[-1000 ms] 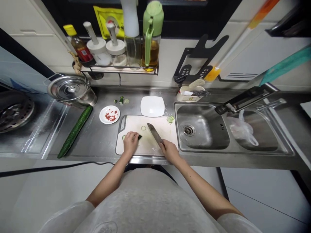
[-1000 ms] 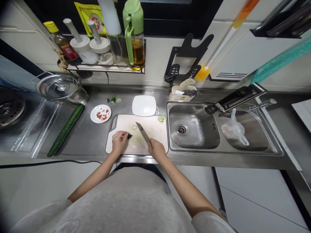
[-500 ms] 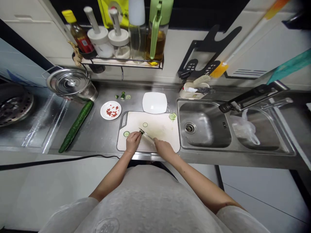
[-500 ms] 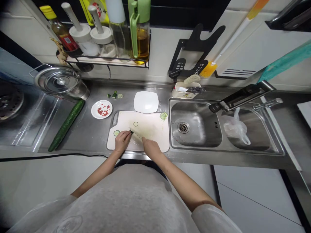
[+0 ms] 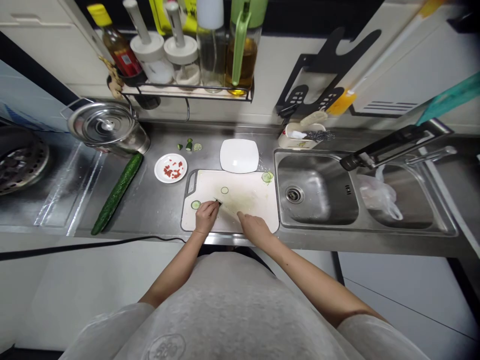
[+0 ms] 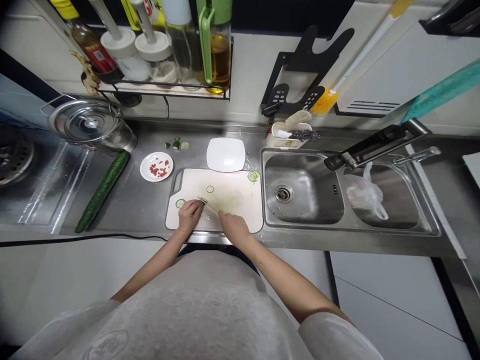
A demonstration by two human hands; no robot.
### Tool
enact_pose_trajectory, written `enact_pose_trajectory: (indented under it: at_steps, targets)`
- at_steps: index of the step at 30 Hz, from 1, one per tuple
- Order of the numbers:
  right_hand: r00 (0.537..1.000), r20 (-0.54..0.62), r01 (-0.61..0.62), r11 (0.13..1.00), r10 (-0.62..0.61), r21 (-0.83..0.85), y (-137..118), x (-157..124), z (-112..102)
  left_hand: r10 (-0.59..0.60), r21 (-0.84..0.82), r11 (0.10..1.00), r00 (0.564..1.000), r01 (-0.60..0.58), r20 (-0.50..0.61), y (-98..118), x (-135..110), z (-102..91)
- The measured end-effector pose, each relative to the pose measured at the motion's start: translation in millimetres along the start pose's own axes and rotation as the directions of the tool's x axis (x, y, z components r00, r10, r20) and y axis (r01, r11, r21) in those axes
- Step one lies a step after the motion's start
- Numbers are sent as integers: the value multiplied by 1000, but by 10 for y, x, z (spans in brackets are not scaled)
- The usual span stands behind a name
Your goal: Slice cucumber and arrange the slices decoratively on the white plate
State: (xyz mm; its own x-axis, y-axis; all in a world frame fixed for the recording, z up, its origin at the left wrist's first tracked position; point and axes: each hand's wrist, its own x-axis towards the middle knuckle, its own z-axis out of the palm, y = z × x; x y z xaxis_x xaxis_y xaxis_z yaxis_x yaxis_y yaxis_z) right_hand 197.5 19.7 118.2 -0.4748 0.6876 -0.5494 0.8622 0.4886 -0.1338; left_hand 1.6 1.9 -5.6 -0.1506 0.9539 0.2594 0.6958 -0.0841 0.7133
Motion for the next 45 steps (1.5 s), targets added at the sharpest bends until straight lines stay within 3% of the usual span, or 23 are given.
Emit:
enact_pose_trajectory:
  at_steps: [10, 21, 45]
  targets:
    - [999, 3, 36, 996, -36, -85, -38, -1, -105, 33, 34, 999, 999, -33, 8, 8, 1, -13]
    - [998, 46, 56, 996, -52, -69, -107, 40, -207, 192, 63, 980, 977, -187, -91, -3, 25, -1]
    - [997, 4, 71, 996, -71, -61, -149, 228, -84, 174, 19, 985, 981, -173, -82, -30, 15, 19]
